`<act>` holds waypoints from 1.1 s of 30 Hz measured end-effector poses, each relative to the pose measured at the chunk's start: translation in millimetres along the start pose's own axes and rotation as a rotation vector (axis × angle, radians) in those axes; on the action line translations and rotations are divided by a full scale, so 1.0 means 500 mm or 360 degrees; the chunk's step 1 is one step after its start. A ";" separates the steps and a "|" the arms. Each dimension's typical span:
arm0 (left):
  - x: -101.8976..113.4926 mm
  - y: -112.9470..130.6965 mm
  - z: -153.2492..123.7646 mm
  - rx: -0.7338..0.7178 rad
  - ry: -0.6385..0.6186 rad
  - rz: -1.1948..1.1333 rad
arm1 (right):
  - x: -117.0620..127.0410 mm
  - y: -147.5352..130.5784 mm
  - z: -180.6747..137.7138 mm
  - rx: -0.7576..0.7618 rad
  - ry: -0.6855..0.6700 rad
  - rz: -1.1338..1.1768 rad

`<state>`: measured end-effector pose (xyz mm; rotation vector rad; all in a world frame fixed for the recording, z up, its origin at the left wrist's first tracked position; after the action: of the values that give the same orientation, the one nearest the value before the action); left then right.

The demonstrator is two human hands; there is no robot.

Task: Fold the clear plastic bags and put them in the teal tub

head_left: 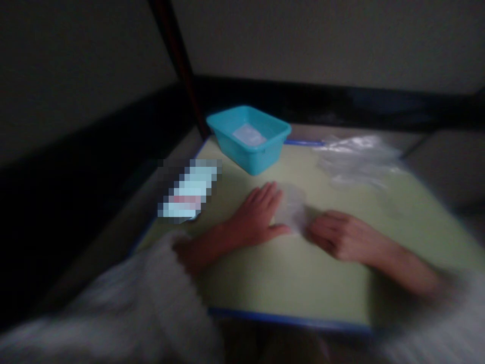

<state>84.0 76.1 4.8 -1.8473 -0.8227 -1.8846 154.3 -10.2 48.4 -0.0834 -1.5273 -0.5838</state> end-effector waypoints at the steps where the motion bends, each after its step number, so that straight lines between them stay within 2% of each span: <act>1: 0.006 0.005 0.000 -0.0057 0.0023 -0.0024 | 0.000 -0.001 0.000 0.0004 0.0007 -0.0001; 7: 0.037 0.061 -0.010 -0.0516 0.0135 -0.0046 | -0.012 0.008 -0.005 -0.0068 0.0001 0.0093; 14: 0.046 0.077 -0.019 -0.0660 0.0115 -0.0074 | -0.024 0.041 -0.008 -0.0246 -0.0064 0.0285; 18: 0.047 0.068 -0.018 -0.0717 0.0103 -0.0250 | -0.036 0.091 -0.020 -0.0509 -0.0078 0.0674; 21: 0.043 0.049 -0.008 -0.0617 0.0119 -0.0402 | -0.056 0.132 -0.038 -0.0737 -0.0034 0.1119; 24: 0.039 0.023 0.006 -0.0423 0.0135 -0.0591 | -0.071 0.147 -0.043 -0.0769 0.0023 0.1407; 27: 0.037 0.003 0.017 -0.0246 0.0135 -0.0745 | -0.081 0.154 -0.040 -0.0773 0.0064 0.1465; 33: 0.028 -0.046 0.035 0.0080 0.0194 -0.1096 | -0.106 0.179 -0.039 -0.0964 0.0259 0.1585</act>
<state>82.0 106.4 14.6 -1.5026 -1.5915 -2.2985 211.8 75.1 23.9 -1.1577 -0.9292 -0.2048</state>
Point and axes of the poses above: each hand's wrist, its own z-axis towards the middle knuckle, its own x-axis out of the back of the hand, y = z × x, the point moved 10 cm from there along z, towards the middle knuckle, and after that the axes turned 13 degrees about -y, right-handed, at the moved point
